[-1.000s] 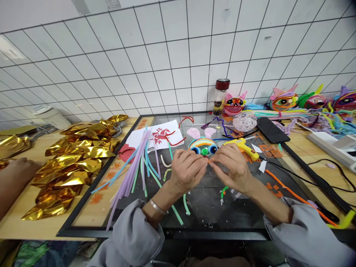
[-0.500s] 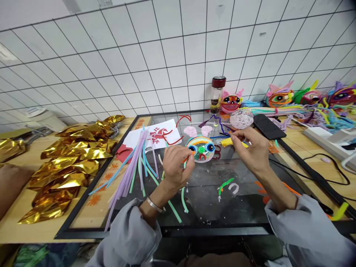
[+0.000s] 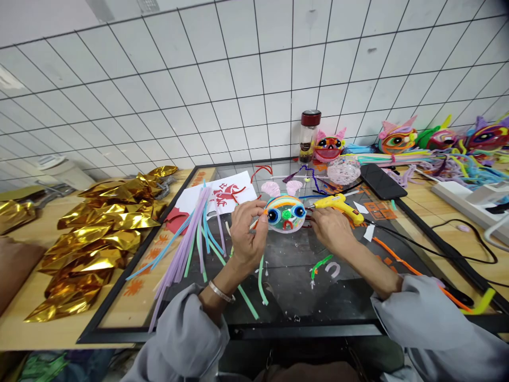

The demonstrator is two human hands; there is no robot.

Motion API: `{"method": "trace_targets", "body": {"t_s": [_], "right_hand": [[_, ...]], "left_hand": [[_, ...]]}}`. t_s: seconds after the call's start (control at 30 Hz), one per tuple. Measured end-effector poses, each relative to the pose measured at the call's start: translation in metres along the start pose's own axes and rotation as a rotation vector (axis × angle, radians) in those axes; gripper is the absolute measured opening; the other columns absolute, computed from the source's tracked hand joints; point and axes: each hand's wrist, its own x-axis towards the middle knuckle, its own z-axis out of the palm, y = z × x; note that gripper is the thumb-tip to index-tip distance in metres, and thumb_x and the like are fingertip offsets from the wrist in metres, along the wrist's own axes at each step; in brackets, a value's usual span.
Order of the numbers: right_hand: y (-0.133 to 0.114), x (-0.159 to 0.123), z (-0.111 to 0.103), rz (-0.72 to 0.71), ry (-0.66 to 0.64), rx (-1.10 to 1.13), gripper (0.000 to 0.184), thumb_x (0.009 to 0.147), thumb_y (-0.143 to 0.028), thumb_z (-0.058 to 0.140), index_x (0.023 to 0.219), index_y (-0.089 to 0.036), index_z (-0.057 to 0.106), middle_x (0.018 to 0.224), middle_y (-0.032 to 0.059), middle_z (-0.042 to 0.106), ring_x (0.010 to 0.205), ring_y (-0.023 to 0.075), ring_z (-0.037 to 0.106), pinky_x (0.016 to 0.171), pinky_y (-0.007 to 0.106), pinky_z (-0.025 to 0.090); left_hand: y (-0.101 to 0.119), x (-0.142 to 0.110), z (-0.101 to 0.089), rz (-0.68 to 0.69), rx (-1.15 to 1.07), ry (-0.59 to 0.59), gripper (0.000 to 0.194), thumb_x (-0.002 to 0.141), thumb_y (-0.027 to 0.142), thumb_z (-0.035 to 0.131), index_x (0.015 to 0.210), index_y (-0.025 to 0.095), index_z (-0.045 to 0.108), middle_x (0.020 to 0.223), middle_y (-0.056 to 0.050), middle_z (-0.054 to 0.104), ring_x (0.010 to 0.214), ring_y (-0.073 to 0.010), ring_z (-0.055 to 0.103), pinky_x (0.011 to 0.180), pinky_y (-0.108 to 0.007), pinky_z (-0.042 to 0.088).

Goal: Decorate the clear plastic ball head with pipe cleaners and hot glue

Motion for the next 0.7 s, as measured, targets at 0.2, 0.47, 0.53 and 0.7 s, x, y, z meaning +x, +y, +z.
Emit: {"method": "trace_targets", "body": {"t_s": [0.2,0.47,0.53,0.7], "right_hand": [[0.001,0.000,0.002,-0.001,-0.014,0.020,0.020,0.090,-0.021,0.050,0.090,-0.013,0.069,0.096,0.0152,0.072,0.094,0.0272,0.063,0.077,0.035,0.039],[0.053,0.004,-0.014,0.367,0.039,-0.122,0.031,0.090,-0.036,0.051,0.102,-0.011,0.067,0.105,0.0184,0.070,0.101,0.0329,0.063,0.073,0.037,0.041],[0.066,0.005,-0.011,0.405,-0.025,-0.139,0.034,0.088,-0.039,0.053,0.104,-0.011,0.066,0.106,0.0204,0.070,0.100,0.0334,0.064,0.072,0.037,0.042],[0.073,0.007,-0.002,0.459,-0.121,-0.055,0.032,0.090,-0.032,0.047,0.110,-0.013,0.063,0.096,0.0205,0.071,0.089,0.0321,0.068,0.064,0.035,0.042]], "left_hand": [[0.001,0.001,-0.001,0.007,0.011,-0.008,0.008,0.091,0.020,0.050,0.088,0.019,0.058,0.097,-0.006,0.070,0.097,-0.0195,0.065,0.087,-0.038,0.049],[-0.005,0.000,0.000,-0.054,0.006,-0.015,0.009,0.090,0.020,0.052,0.088,0.018,0.060,0.105,-0.009,0.068,0.103,-0.0209,0.063,0.091,-0.041,0.049],[-0.007,-0.001,0.001,-0.101,-0.008,-0.027,0.009,0.090,0.021,0.052,0.088,0.018,0.060,0.109,-0.009,0.067,0.106,-0.0213,0.062,0.093,-0.042,0.049],[-0.009,-0.001,0.003,-0.131,-0.014,-0.041,0.008,0.091,0.021,0.053,0.089,0.018,0.060,0.109,-0.009,0.067,0.106,-0.0212,0.063,0.094,-0.042,0.050]]}}
